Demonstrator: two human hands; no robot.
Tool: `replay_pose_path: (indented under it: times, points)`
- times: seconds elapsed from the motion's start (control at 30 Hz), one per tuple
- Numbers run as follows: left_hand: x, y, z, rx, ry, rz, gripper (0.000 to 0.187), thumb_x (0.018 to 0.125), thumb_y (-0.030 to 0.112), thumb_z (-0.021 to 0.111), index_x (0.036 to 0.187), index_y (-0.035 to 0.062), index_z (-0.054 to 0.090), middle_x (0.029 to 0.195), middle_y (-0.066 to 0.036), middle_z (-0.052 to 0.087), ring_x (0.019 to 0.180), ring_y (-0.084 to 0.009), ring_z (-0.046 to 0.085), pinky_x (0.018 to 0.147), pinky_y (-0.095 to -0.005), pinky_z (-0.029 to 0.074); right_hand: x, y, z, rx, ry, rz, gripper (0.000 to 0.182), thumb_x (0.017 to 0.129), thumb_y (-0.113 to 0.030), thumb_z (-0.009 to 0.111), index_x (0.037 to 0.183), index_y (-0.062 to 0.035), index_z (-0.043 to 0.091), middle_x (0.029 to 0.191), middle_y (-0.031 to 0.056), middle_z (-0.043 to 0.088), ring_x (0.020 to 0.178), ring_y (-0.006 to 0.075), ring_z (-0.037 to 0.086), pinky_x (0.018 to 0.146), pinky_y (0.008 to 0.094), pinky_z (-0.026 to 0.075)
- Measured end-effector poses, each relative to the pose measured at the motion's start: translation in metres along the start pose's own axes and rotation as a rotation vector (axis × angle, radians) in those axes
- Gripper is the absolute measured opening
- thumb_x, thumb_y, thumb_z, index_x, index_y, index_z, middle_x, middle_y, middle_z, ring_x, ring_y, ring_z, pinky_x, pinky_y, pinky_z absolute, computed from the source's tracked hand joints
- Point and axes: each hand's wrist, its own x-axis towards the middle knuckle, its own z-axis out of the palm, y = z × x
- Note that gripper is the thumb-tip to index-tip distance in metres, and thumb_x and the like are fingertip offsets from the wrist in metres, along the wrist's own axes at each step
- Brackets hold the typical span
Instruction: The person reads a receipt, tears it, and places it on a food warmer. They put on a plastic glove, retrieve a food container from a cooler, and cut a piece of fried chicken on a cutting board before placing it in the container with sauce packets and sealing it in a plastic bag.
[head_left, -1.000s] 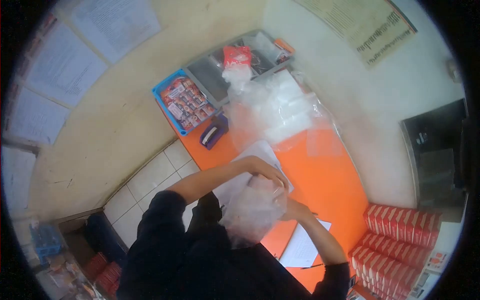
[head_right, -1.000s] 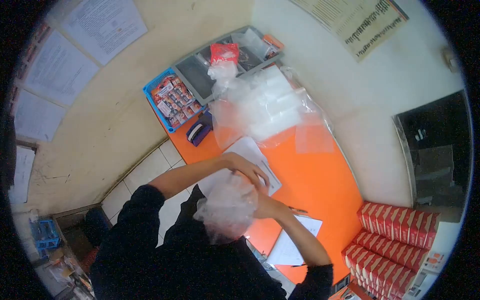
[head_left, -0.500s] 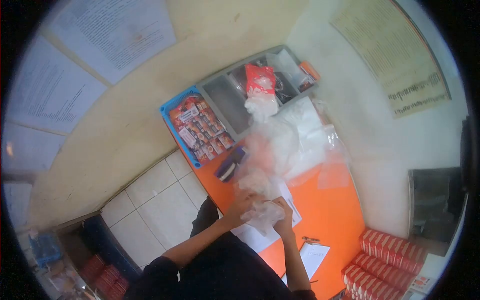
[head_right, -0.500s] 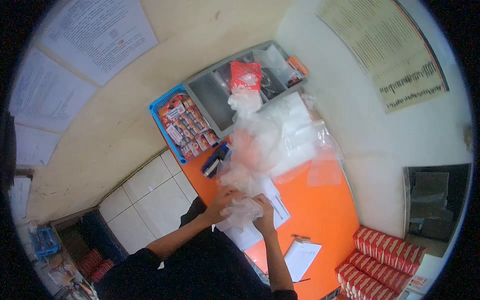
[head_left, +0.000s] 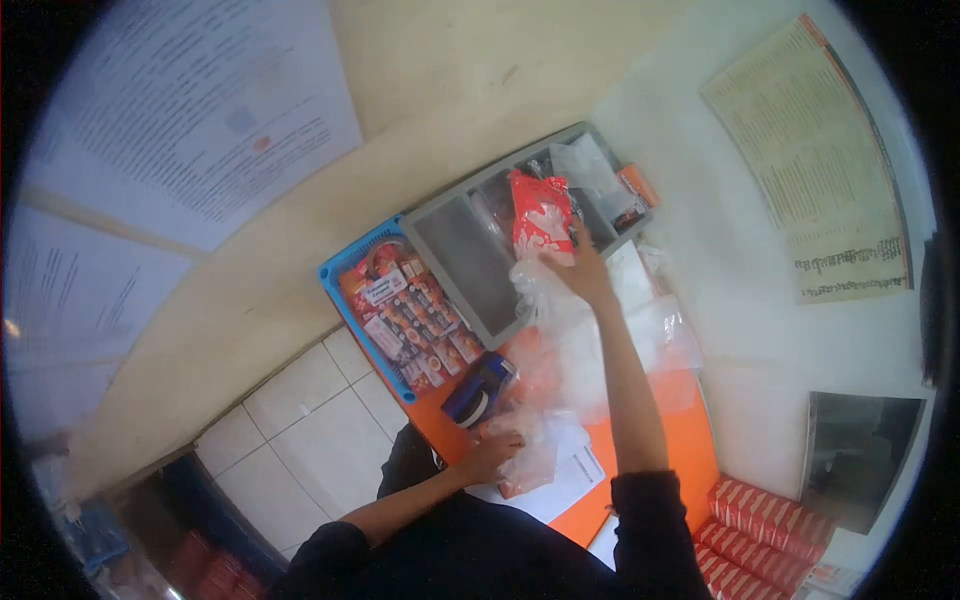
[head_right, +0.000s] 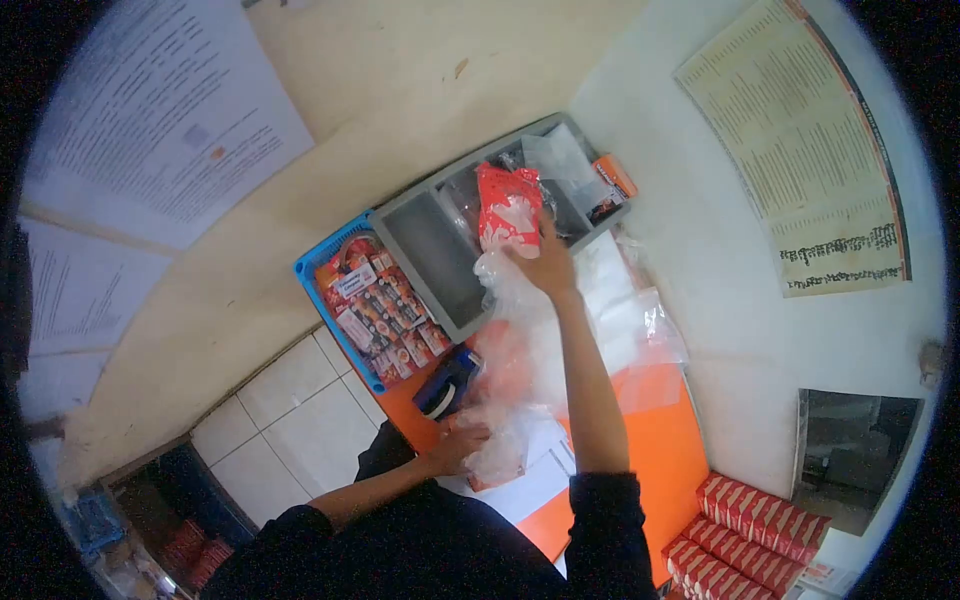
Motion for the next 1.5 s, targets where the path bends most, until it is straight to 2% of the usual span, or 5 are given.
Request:
replay_pose_path:
  times: [0.53, 0.73, 1.07, 1.33, 1.5]
  points:
    - [0.021, -0.011, -0.003, -0.036, -0.093, -0.035, 0.037, 0.071, 0.009, 0.072, 0.105, -0.0036, 0.065, 0.124, -0.015, 0.059, 0.118, -0.0304, 0.056, 0.1, -0.0368, 0.045, 0.123, -0.009, -0.076, -0.639, 0.197, -0.302, 0.04, 0.084, -0.01, 0.063, 0.123, -0.0115, 0.06, 0.129, 0.0213, 0.056, 0.11, 0.0342, 0.061, 0.09, 0.0426, 0.05]
    - [0.033, -0.009, -0.014, -0.085, -0.22, -0.098, 0.044, 0.069, 0.011, 0.075, 0.109, -0.0037, 0.064, 0.124, -0.016, 0.059, 0.119, -0.0317, 0.055, 0.1, -0.0388, 0.045, 0.024, -0.002, 0.036, -0.68, -0.684, 0.112, 0.027, 0.076, -0.025, 0.071, 0.092, -0.0028, 0.074, 0.094, 0.0187, 0.072, 0.091, 0.0367, 0.07, 0.079, 0.0468, 0.057]
    - [0.012, -0.033, 0.023, -0.061, -0.121, -0.087, 0.055, 0.069, 0.02, 0.079, 0.116, -0.0025, 0.061, 0.125, -0.019, 0.056, 0.121, -0.0328, 0.053, 0.107, -0.0439, 0.038, -0.026, -0.071, -0.061, -0.166, -0.28, 0.435, 0.015, 0.091, -0.013, 0.062, 0.1, -0.0041, 0.069, 0.091, 0.0125, 0.073, 0.079, 0.028, 0.071, 0.069, 0.0382, 0.056]
    - [0.031, 0.026, -0.028, -0.206, -0.277, -0.092, 0.043, 0.079, 0.011, 0.066, 0.122, 0.0077, 0.066, 0.108, -0.012, 0.062, 0.105, -0.0299, 0.059, 0.096, -0.043, 0.046, -0.296, -0.06, -0.12, 0.467, 0.194, 0.712, 0.014, 0.092, -0.005, 0.064, 0.105, -0.0019, 0.07, 0.093, 0.0093, 0.073, 0.079, 0.0134, 0.069, 0.072, 0.0277, 0.055]
    - [0.042, 0.047, -0.051, 0.383, -0.175, 0.538, 0.039, 0.077, 0.01, 0.064, 0.116, 0.0106, 0.071, 0.1, -0.008, 0.063, 0.096, -0.0247, 0.06, 0.09, -0.0413, 0.047, -0.39, -0.057, -0.037, 0.429, 0.093, 0.577, 0.011, 0.088, -0.002, 0.067, 0.099, -0.0003, 0.069, 0.094, 0.011, 0.069, 0.085, 0.022, 0.067, 0.074, 0.0317, 0.053]
